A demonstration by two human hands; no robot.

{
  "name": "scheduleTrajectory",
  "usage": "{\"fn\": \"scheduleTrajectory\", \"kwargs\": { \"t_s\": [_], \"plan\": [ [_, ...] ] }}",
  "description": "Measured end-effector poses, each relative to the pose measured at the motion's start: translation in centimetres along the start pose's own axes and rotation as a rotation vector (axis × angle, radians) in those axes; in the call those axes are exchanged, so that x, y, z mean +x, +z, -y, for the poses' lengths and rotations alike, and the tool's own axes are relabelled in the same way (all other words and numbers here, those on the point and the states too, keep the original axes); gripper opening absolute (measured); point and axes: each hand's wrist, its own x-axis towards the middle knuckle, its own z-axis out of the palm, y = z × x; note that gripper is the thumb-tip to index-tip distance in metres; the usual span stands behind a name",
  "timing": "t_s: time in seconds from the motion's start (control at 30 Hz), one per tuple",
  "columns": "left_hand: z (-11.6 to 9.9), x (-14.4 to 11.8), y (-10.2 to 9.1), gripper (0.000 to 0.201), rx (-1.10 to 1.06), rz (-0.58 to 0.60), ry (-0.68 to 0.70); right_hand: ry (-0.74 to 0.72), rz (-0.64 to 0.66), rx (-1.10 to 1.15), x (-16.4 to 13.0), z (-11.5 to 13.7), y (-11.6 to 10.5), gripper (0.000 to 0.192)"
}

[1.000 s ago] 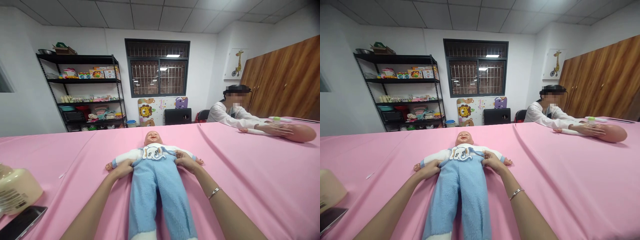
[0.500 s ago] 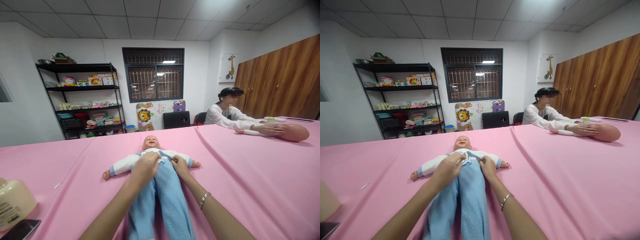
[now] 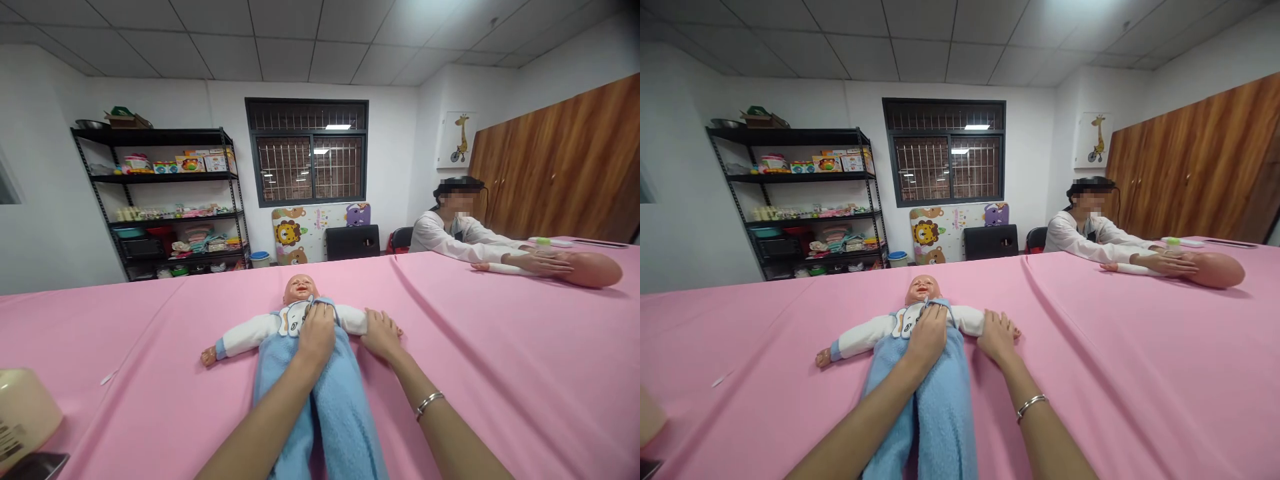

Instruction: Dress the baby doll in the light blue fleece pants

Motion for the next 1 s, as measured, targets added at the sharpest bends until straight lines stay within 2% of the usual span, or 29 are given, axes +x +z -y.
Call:
{"fn": "scheduleTrajectory", "kwargs": {
  "t_s": [0.1,0.2,0.27,0.37,0.43,0.47,0.57,0.7,0.83,1.0],
  "plan": [
    [-0.2,-0.4,-0.1,0.034,0.05,-0.112,0.025,0.17,0.082,-0.071,0.2,-1.4,-0.3,0.054],
    [-0.4,-0.5,0.1,0.035,0.062,-0.132,-0.028,0.214,0.126,-0.064,0.3,-1.7,-0.7,0.041],
    [-0.4,-0.6,0.6,0.041,-0.03,-0.105,-0.043,0.163,0.04,-0.066,0.1,-1.5,-0.9,0.04],
    [0.1,-0.5,1.1,0.052,-0.323,-0.055,0.001,0.044,-0.267,-0.076,-0.2,-0.8,-1.1,0.043],
    [0.4,-0.5,1.1,0.049,-0.504,-0.048,0.027,-0.011,-0.457,-0.038,-0.2,-0.5,-1.4,0.04],
    [0.5,-0.5,1.0,0.046,-0.564,-0.052,0.031,-0.032,-0.512,0.005,-0.2,-0.4,-1.5,0.038],
    [0.6,-0.6,0.6,0.042,-0.631,-0.029,0.023,-0.117,-0.52,0.216,-0.1,0.0,-1.8,0.038],
    [0.4,-0.5,0.4,0.05,-0.647,0.043,-0.042,-0.306,-0.468,0.469,-0.1,1.4,-2.2,0.041],
    [0.2,-0.4,0.5,0.055,-0.674,0.035,-0.103,-0.366,-0.587,0.47,-0.3,3.0,-2.7,0.053],
    [0.1,-0.4,0.5,0.056,-0.652,0.004,-0.125,-0.434,-0.68,0.302,-0.5,3.4,-2.6,0.065]
  ]
}}
